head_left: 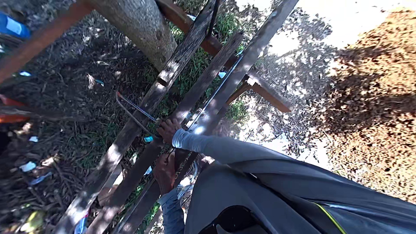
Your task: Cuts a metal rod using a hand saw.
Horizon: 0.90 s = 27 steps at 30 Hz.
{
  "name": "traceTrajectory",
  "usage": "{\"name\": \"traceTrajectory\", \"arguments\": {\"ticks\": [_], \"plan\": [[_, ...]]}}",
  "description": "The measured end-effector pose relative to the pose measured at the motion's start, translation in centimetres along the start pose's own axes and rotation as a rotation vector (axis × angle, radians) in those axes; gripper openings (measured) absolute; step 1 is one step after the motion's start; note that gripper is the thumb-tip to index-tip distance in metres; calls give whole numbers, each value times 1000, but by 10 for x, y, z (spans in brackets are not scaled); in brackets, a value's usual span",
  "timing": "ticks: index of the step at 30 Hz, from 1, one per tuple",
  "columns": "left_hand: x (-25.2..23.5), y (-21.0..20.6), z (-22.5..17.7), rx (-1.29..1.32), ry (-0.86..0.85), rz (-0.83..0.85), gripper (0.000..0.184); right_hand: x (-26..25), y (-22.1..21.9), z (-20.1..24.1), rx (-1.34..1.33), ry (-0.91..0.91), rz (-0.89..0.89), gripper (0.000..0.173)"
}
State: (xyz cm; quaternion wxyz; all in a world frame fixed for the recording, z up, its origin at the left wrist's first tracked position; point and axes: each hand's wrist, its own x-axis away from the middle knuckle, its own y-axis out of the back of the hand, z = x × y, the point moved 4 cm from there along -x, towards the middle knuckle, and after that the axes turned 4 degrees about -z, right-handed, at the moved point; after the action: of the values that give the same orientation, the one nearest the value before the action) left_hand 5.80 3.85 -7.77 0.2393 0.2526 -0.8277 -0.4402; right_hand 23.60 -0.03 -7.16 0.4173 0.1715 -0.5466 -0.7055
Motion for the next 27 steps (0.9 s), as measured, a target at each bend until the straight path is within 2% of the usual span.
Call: {"name": "traceTrajectory", "arguments": {"ticks": [4,7,10,13,18,23,27], "plan": [[-2,-1,-1,-3,29,-2,46,-7,15,5,-53,48,134,54],[-2,-1,0,-6,30,4,47,-6,23,5,-144,20,149,70],[-3,-1,-1,7,24,-10,46,-2,36,5,-239,-8,148,75],[-3,-4,0,24,36,-6,45,2,49,0,-297,-25,84,63],[-4,-6,1,59,24,-12,44,17,64,-21,-680,-113,-159,52],[-4,-4,-3,95,33,-5,39,90,77,-47,-805,85,-328,39],[-3,-2,-4,112,-13,6,37,141,80,-68,-868,111,-361,35]]}}
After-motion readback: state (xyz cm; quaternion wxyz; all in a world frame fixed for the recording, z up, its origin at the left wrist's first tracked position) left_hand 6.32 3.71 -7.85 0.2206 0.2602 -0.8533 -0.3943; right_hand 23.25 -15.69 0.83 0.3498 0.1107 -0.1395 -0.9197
